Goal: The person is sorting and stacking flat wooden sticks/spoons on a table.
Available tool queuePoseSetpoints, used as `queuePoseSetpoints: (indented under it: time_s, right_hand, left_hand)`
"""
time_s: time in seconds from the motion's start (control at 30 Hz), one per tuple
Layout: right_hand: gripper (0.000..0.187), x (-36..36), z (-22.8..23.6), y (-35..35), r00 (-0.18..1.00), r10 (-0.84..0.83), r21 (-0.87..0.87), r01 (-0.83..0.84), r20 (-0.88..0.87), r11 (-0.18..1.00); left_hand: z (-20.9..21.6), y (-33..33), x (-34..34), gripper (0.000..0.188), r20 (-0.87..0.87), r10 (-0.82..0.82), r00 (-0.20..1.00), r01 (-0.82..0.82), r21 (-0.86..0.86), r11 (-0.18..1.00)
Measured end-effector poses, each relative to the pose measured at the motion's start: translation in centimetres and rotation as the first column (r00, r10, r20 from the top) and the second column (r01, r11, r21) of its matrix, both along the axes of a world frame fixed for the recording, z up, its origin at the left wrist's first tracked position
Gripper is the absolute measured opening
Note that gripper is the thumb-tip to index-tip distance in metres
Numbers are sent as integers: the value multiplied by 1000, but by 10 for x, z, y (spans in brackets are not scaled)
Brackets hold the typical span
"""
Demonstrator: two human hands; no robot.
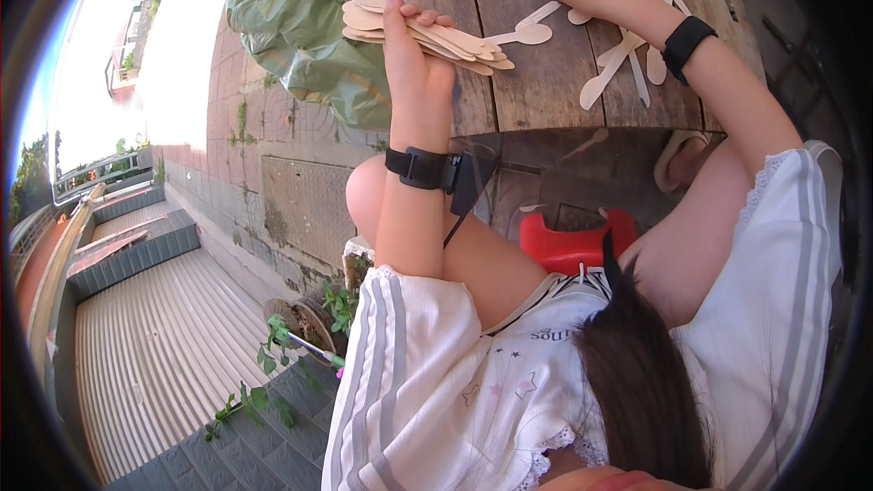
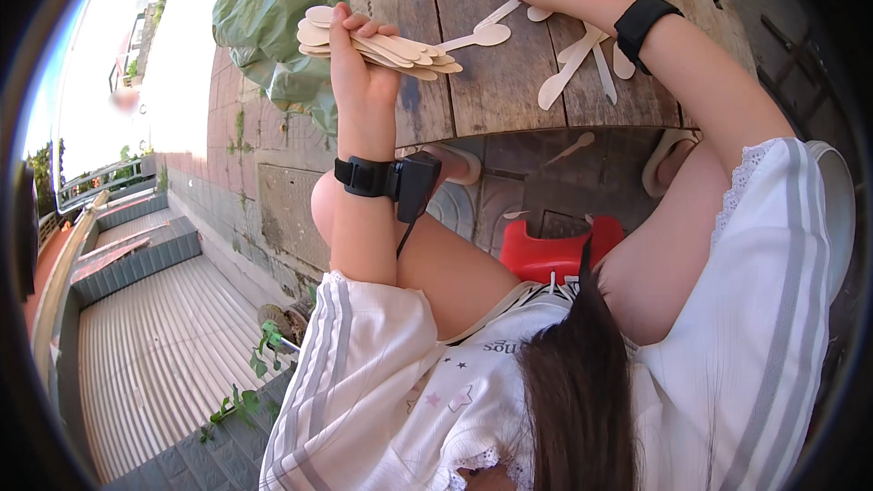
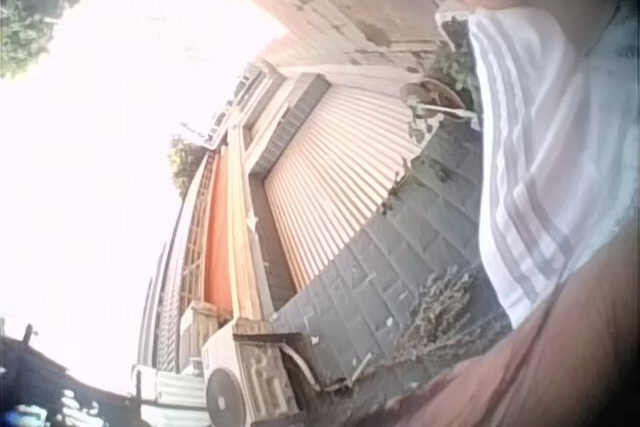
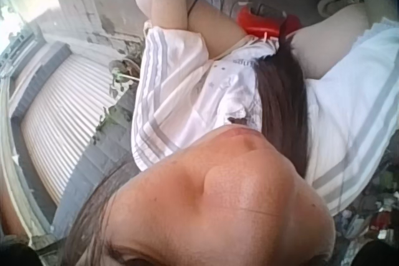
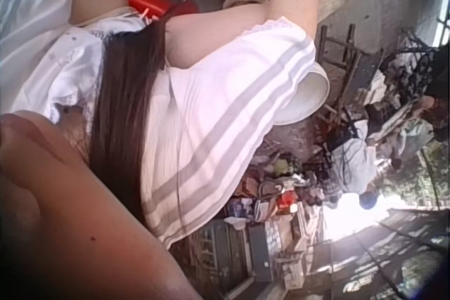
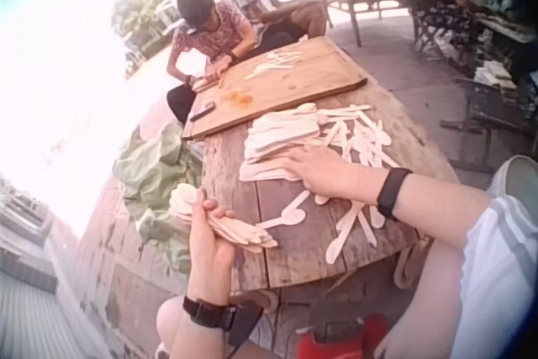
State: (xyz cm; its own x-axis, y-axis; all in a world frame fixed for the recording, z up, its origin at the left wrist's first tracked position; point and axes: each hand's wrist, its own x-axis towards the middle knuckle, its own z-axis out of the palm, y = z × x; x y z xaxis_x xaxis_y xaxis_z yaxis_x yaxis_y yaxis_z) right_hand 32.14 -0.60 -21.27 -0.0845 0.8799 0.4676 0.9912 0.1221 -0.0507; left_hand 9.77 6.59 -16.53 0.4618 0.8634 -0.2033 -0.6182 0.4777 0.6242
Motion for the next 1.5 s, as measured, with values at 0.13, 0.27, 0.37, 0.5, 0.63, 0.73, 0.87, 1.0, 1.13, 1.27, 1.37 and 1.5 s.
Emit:
queuePoseSetpoints:
  time_s: [0.13,0.27,0.37,0.5,0.63,0.73,0.87,1.0,1.13,1.27,1.37,1.5]
  right_hand:
    - [15,11,-8,2,998,-25,-16,26,56,1000]
    - [12,3,5,-2,994,42,18,-44,102,999]
    - [12,0,16,2,998,-6,164,15,-55,986]
    - [15,-1,62,3,778,134,141,-59,-614,988]
    - [15,9,74,12,580,370,126,-417,-726,900]
    - [16,-2,91,10,602,369,59,-470,-708,881]
    - [17,-24,105,7,471,242,-20,-486,-848,874]
    - [17,-29,92,19,478,448,217,-463,-756,860]
    - [16,-19,80,23,391,321,154,-402,-863,902]
    - [15,-21,76,26,438,351,162,-412,-827,896]
    - [18,-27,84,21,369,250,52,-470,-895,881]
    - [22,-5,52,22,430,255,155,-254,-866,955]
  left_hand:
    - [-6,-6,15,12,48,-55,997,56,-11,998]
    - [-1,-6,15,12,65,-67,996,65,35,997]
    - [7,-3,12,13,162,-228,960,216,90,972]
    - [21,-6,11,20,-142,-187,972,225,333,916]
    - [21,2,11,25,-274,-6,962,154,523,838]
    - [29,3,4,27,-314,-5,949,190,562,805]
    - [32,-13,10,33,-509,-180,842,455,490,743]
    - [11,-7,10,41,-296,-437,849,518,309,798]
    - [8,-11,13,37,-293,-356,887,438,292,850]
    - [8,-10,11,34,-199,-426,883,464,223,858]
    - [9,-10,10,38,-298,-469,831,547,286,787]
    - [10,-15,22,43,-247,-481,841,541,351,764]
